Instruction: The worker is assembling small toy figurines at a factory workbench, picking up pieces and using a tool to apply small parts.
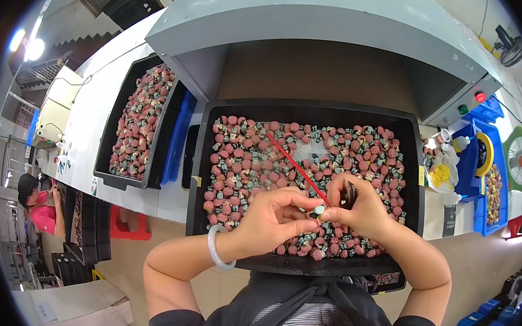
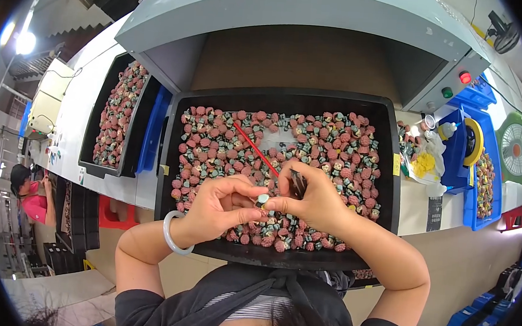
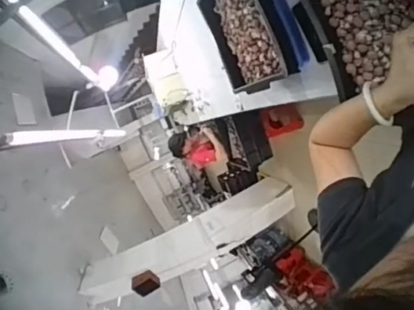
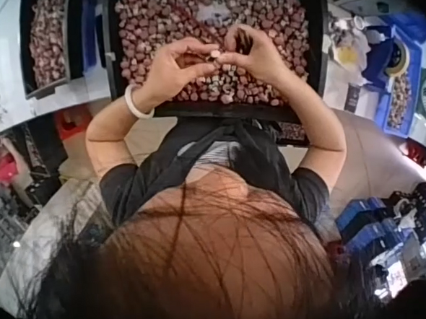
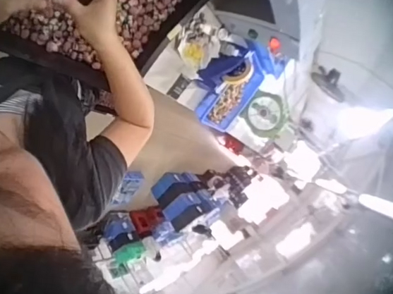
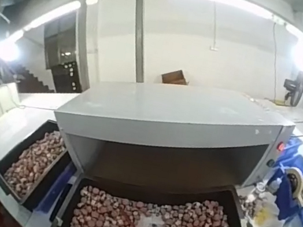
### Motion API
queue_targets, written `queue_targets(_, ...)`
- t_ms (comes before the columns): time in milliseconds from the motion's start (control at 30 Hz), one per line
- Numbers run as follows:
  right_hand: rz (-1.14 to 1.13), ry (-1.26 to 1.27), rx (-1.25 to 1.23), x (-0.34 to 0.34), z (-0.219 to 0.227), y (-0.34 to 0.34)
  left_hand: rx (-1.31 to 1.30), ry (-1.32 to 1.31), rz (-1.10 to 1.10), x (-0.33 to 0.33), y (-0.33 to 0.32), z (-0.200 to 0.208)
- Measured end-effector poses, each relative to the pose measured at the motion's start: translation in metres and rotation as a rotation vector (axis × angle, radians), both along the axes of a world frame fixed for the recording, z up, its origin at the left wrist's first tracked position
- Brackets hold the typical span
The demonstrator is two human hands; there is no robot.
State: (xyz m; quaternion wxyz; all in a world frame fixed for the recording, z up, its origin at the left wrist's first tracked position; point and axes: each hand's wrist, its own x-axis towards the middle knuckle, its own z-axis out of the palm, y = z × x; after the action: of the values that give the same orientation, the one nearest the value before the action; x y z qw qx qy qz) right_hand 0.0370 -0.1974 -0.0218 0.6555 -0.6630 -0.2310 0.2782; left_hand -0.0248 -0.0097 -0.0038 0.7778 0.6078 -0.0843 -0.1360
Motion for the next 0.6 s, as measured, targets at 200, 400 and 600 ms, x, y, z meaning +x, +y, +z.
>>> queue_targets(200, -0.034, -0.048, 0.052, -0.005, 0.014, 0.004, 0.023, 0.053, -0.015, 0.004, 0.002, -0.002)
queue_targets(400, 0.041, -0.577, -0.064, -0.007, 0.024, 0.003, -0.03, 0.223, -0.063, 0.008, 0.001, 0.001)
queue_targets(600, 0.301, -0.488, -0.186, -0.02, 0.027, -0.006, 0.034, 0.365, -0.478, 0.017, 0.003, -0.009)
